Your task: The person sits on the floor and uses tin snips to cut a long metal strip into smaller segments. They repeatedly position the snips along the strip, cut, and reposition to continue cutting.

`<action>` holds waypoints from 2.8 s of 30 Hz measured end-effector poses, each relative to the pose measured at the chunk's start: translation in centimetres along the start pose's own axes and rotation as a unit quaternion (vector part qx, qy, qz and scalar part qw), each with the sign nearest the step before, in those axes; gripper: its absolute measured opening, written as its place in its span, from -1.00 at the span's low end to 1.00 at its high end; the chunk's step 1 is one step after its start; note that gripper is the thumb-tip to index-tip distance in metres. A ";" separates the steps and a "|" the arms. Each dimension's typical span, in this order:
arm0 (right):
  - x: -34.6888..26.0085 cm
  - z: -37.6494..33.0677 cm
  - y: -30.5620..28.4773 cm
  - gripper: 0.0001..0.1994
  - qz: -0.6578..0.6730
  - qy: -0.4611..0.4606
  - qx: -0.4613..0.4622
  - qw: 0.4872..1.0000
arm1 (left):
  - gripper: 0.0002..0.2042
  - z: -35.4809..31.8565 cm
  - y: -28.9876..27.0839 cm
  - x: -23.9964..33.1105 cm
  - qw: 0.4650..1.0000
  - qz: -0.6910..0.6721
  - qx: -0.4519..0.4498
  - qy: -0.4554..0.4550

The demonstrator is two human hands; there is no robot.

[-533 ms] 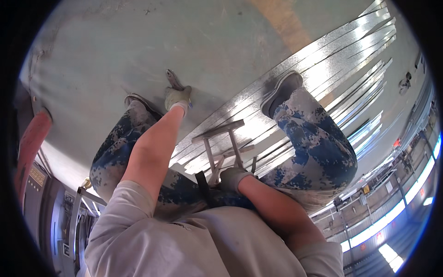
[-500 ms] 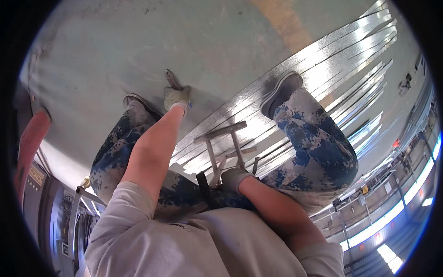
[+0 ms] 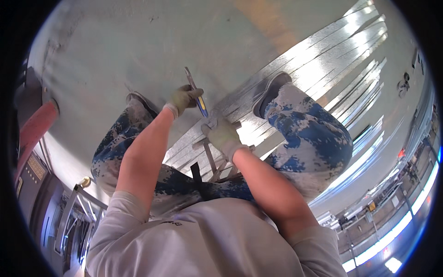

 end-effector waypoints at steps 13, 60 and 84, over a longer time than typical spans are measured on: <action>4.9 5.3 -3.2 -0.69 0.400 0.084 0.079 0.909 | -0.42 -16.6 8.1 6.3 0.971 0.112 0.053 0.204; 2.1 12.2 3.3 -0.86 0.249 0.134 0.068 0.957 | -0.55 -29.9 -0.3 14.2 0.952 0.096 0.157 0.246; 14.0 17.4 5.6 -0.79 -0.093 0.075 -0.140 0.983 | -0.50 -30.5 -0.3 13.3 0.939 0.107 0.149 0.289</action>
Point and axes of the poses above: each hand's wrist, its own z-axis towards the middle knuckle, its own y-axis out of the palm, x = y × z, the point moved 4 cm from there along z, towards the middle knuckle, and after that the axes turned 9 degrees about -y, right-handed, at the moved point
